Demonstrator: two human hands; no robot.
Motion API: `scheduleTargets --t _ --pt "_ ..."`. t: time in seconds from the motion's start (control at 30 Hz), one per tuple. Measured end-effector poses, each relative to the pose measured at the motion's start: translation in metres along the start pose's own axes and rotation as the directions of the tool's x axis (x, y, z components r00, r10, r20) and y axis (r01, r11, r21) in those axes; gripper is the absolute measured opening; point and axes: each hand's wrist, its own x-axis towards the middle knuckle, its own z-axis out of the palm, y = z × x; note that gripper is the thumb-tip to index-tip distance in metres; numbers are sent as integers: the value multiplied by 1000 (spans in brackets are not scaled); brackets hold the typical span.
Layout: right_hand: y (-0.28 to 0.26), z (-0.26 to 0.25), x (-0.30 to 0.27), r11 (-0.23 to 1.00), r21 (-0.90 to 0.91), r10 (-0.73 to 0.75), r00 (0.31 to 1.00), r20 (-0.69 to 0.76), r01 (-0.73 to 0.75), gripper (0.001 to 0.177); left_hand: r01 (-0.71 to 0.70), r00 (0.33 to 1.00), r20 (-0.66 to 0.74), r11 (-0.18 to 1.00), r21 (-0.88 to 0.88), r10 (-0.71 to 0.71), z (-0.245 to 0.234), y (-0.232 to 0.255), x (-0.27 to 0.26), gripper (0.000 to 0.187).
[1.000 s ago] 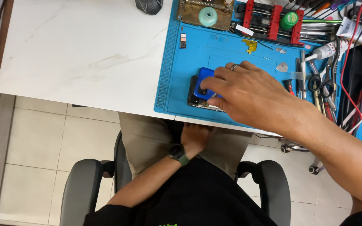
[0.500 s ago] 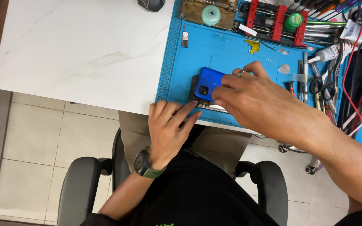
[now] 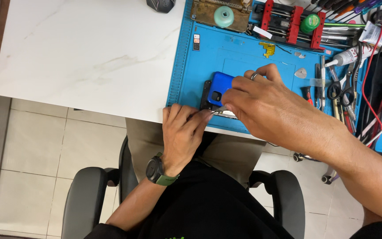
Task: The person removes the back cover of a blue smartphone using a prying tool and their fingers. They then use a screwdriver to unscrew and remove the back cover, exposing the internal components of the device.
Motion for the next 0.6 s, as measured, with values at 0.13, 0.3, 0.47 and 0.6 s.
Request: scheduleTargets --t 0.13,0.3,0.47,0.6 --pt "1 4 3 999 -38 2 1000 -22 -2 16 45 998 33 998 -37 -44 -5 -6 -3 9" --pt "2 9 7 998 -63 2 1000 -17 -3 18 38 999 18 998 -51 -37 -4 -8 -6 8" --pt "4 13 8 994 -107 -15 1000 -27 12 20 17 1000 -11 998 -54 -18 -4 -6 -3 8" --pt "4 15 9 994 -105 -6 999 -36 2 19 7 1000 -30 998 -58 -9 -3 -6 -3 7"
